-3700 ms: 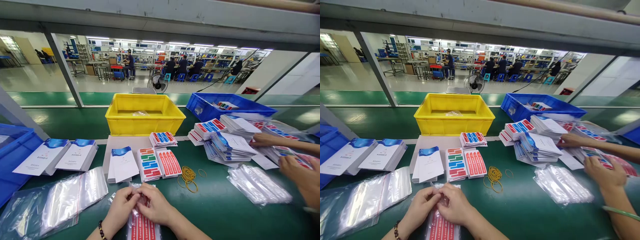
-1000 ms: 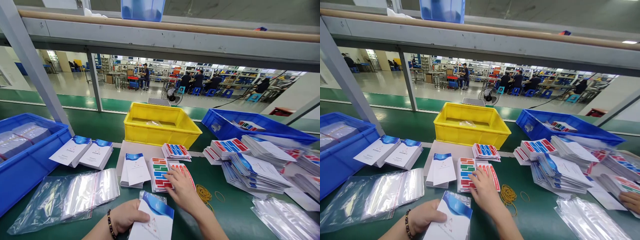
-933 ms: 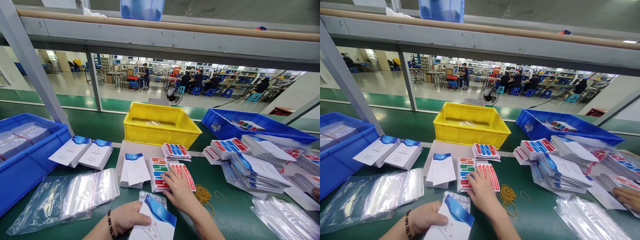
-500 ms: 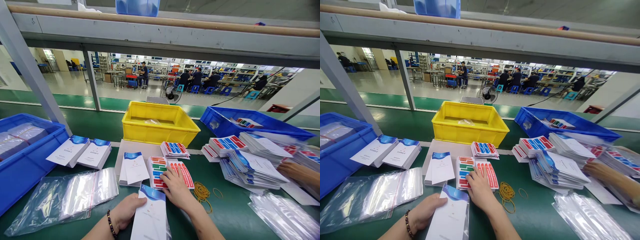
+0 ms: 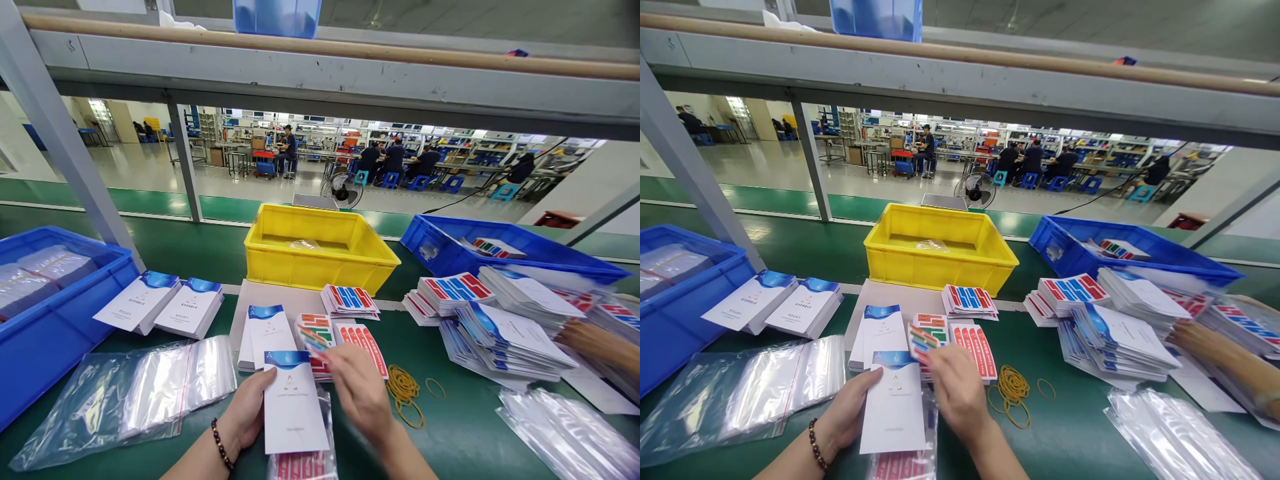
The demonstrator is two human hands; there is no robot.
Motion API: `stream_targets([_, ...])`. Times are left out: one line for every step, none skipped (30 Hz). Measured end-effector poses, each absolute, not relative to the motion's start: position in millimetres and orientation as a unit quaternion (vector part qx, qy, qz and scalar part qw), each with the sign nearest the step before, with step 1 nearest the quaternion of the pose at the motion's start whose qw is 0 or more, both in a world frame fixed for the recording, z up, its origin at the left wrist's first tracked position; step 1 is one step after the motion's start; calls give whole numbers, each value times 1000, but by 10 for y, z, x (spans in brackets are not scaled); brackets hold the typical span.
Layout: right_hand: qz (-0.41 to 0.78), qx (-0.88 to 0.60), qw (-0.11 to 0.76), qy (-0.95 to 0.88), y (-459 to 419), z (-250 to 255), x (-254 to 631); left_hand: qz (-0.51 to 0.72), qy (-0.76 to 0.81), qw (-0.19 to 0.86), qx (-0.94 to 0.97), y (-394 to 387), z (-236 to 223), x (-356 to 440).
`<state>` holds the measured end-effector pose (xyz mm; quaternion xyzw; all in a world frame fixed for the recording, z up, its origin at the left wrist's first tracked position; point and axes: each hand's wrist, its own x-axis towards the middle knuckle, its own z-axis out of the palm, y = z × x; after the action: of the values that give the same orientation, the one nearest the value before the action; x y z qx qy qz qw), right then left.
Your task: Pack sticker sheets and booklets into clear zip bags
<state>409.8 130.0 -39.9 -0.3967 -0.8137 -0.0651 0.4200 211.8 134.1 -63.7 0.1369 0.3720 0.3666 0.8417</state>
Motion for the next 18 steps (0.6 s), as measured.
stream_targets([-51, -361, 403, -839, 1234, -343, 4029, 374, 355, 847, 126, 1341, -643, 2133])
stream_targets([-44, -332, 382, -861, 1171, -302, 3958, 380, 333, 855, 117, 1343, -644, 2147])
stream_targets([-33, -312, 353, -882, 1114, -275, 3889, 384, 310, 863, 109, 1345, -642, 2161])
stream_targets([-22, -298, 326, -897, 1065, -262, 3826, 383, 289, 872, 100, 1349, -637, 2172])
stream_targets([-10, -289, 303, -908, 1028, -261, 3774, 377, 273, 880, 91, 1351, -630, 2179])
stream_targets([7, -283, 287, -915, 1001, -267, 3737, 368, 265, 887, 85, 1352, -625, 2182])
stream_targets([26, -278, 278, -919, 985, -277, 3716, 361, 261, 891, 85, 1350, -622, 2183])
stream_targets([49, -272, 278, -920, 981, -288, 3716, 356, 262, 892, 91, 1344, -624, 2180])
stream_targets([68, -266, 287, -918, 988, -298, 3737, 353, 268, 890, 104, 1336, -630, 2176])
stream_targets([82, -264, 305, -911, 1008, -307, 3781, 353, 279, 885, 119, 1326, -639, 2171])
stream_targets([86, -273, 332, -899, 1038, -316, 3849, 354, 296, 877, 135, 1316, -646, 2166])
stream_targets([79, -296, 363, -880, 1078, -325, 3939, 353, 315, 868, 147, 1306, -648, 2163])
stream_targets([63, -332, 392, -856, 1125, -337, 4048, 348, 336, 862, 153, 1298, -642, 2161])
stream_targets([44, -381, 413, -826, 1175, -351, 4169, 341, 356, 856, 155, 1292, -624, 2160])
stream_targets([28, -438, 413, -798, 1224, -367, 4295, 331, 373, 853, 154, 1289, -594, 2160])
stream_targets([9, -490, 398, -776, 1267, -385, 4418, 322, 387, 850, 153, 1286, -554, 2162])
stream_targets([-6, -537, 369, -758, 1301, -403, 4527, 311, 399, 849, 153, 1285, -507, 2164])
stream_targets([-11, -581, 333, -743, 1325, -419, 4614, 301, 410, 847, 154, 1285, -458, 2166])
